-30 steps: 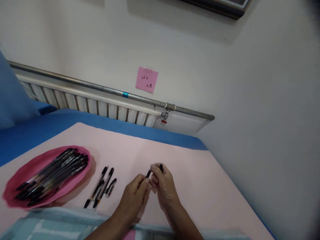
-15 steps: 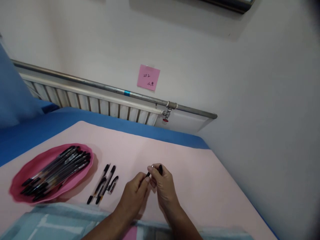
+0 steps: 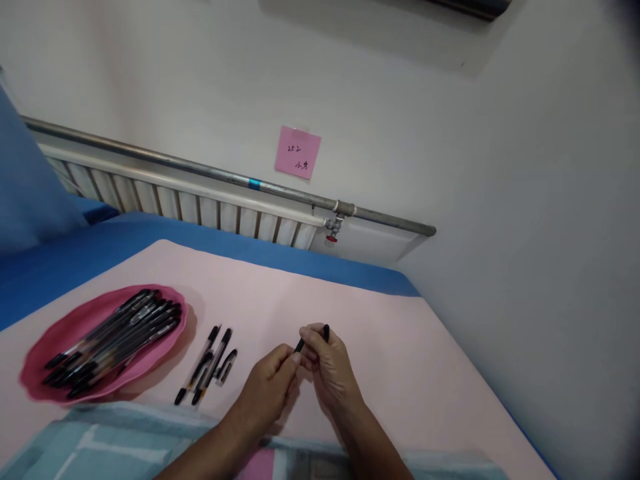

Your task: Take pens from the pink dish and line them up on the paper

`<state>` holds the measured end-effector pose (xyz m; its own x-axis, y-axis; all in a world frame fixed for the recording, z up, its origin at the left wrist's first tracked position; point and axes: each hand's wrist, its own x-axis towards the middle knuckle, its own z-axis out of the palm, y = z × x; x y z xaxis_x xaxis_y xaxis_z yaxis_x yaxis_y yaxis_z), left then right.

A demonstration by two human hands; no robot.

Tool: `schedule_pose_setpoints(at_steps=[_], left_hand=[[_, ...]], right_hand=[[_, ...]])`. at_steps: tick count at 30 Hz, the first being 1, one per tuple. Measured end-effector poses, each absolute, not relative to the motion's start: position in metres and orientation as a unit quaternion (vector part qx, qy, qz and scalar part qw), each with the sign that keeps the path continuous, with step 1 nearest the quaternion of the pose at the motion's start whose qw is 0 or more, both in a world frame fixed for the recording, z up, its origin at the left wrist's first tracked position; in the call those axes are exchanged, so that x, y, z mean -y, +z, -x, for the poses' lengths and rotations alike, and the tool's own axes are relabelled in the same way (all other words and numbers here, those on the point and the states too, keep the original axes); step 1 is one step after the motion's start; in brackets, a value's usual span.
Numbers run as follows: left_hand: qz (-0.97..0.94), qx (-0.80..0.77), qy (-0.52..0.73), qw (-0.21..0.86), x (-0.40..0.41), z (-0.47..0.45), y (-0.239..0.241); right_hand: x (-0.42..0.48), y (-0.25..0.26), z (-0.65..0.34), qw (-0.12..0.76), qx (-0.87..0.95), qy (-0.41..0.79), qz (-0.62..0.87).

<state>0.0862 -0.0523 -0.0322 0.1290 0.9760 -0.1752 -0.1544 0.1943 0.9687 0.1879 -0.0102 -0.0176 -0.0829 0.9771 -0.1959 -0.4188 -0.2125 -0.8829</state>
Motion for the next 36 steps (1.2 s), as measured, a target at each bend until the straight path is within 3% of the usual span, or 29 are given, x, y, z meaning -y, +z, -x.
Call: schedule_pose_setpoints(at_steps=[6, 13, 20, 25, 36], left_hand=[[-0.462, -0.485, 0.458, 0.584, 0.0534, -0.0851, -0.0322], [-0.529, -0.545, 0.456, 0.464, 0.0528, -0.0796, -0.0310], [-0.446, -0.503, 0.442, 0.594, 0.0507, -0.0800, -0.0281], [-0.467, -0.509, 0.444, 0.571, 0.0517, -0.0797, -0.0294], [-0.485, -0.526, 0.442, 0.541, 0.0511, -0.0785, -0.0281]], right_hand=[[0.0106, -0.0163, -0.1884, 0.525, 0.341, 0.670, 0.399], [0.0118, -0.0213, -0.1855, 0.522, 0.370, 0.627, 0.444], [0.0109, -0.0212, -0.1876, 0.503, 0.350, 0.679, 0.405], [0.0105, -0.0216, -0.1868, 0.537, 0.350, 0.645, 0.415], [0.0113, -0.0218, -0.1853, 0.522, 0.366, 0.647, 0.419]])
